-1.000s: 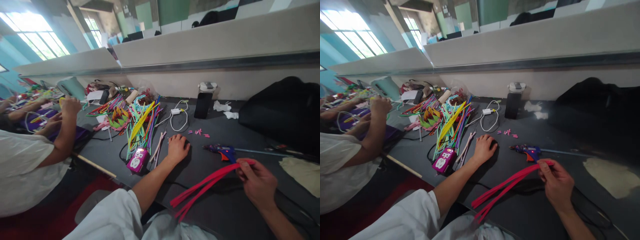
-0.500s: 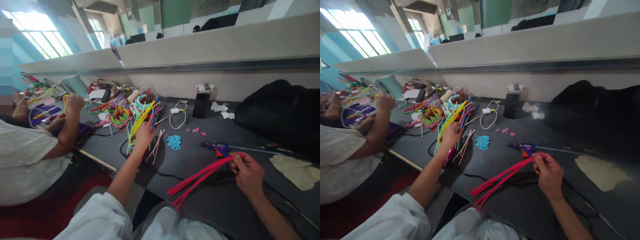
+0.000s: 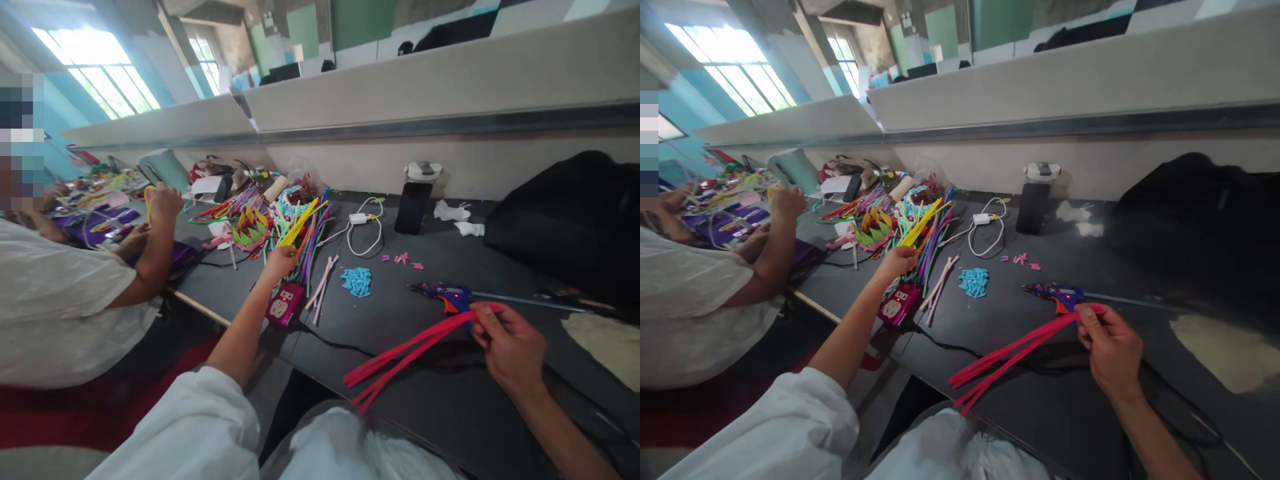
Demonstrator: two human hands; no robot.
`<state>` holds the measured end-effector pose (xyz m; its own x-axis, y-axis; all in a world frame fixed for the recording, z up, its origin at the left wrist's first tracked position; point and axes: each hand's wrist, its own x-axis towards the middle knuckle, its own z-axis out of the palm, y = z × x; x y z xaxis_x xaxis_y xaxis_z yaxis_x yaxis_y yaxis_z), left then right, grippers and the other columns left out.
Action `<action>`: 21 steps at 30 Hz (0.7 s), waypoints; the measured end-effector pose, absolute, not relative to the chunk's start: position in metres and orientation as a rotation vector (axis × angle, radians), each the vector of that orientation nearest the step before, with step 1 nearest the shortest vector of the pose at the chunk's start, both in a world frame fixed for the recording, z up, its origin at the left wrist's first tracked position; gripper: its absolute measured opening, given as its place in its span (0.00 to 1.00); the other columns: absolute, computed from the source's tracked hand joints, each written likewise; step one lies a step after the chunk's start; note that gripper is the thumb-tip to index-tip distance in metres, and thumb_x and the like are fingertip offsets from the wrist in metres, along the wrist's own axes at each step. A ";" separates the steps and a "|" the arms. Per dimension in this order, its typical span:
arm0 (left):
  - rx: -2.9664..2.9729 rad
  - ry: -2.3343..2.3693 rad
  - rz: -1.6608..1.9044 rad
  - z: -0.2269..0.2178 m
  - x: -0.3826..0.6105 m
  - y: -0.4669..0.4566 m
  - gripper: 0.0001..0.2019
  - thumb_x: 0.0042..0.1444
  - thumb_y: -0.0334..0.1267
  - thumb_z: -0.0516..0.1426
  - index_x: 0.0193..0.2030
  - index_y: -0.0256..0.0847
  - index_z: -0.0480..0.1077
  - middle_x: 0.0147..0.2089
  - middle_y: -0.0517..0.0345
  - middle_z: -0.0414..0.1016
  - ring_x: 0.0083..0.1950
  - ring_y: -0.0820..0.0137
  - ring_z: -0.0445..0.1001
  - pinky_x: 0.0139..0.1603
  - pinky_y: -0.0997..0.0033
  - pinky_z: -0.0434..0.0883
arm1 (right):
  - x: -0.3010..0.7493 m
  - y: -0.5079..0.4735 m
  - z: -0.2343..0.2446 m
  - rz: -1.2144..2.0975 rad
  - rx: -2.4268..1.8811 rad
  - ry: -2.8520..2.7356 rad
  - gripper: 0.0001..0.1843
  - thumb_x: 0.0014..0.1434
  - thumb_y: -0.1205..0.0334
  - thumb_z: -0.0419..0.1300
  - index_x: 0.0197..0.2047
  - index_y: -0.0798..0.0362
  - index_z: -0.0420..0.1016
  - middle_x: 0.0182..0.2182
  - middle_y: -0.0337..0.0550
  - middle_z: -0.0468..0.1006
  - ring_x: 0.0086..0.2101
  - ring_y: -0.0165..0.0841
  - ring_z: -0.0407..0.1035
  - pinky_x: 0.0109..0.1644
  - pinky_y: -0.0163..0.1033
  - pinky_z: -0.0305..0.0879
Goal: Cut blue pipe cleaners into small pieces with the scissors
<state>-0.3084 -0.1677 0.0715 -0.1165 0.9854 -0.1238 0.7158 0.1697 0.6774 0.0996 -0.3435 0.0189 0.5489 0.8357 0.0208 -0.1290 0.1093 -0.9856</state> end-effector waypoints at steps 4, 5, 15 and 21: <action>1.463 1.792 0.778 0.083 -0.310 -0.173 0.14 0.51 0.35 0.56 0.45 0.33 0.69 0.29 0.56 0.73 0.24 0.75 0.70 0.25 0.76 0.65 | 0.099 -0.344 0.022 0.802 -1.276 -0.687 0.15 0.49 0.52 0.68 0.34 0.55 0.77 0.19 0.35 0.66 0.19 0.23 0.58 0.17 0.28 0.50; 1.427 1.760 0.828 0.085 -0.310 -0.174 0.14 0.51 0.36 0.56 0.44 0.33 0.69 0.29 0.56 0.73 0.24 0.75 0.69 0.25 0.76 0.65 | 0.098 -0.344 0.023 0.801 -1.276 -0.686 0.15 0.49 0.52 0.68 0.34 0.55 0.77 0.19 0.35 0.67 0.19 0.23 0.58 0.17 0.28 0.50; 2.098 2.129 0.301 0.076 -0.276 -0.172 0.24 0.50 0.56 0.58 0.45 0.37 0.70 0.43 0.47 0.76 0.44 0.61 0.74 0.40 0.69 0.67 | 0.102 -0.340 0.017 0.801 -1.270 -0.703 0.16 0.47 0.52 0.69 0.33 0.55 0.77 0.18 0.35 0.66 0.18 0.22 0.57 0.16 0.27 0.50; 2.077 2.244 0.321 0.073 -0.269 -0.155 0.11 0.55 0.34 0.51 0.43 0.36 0.71 0.44 0.41 0.76 0.47 0.58 0.74 0.44 0.66 0.66 | 0.101 -0.339 0.020 0.792 -1.262 -0.731 0.16 0.48 0.51 0.68 0.33 0.55 0.76 0.18 0.34 0.65 0.18 0.22 0.56 0.16 0.27 0.50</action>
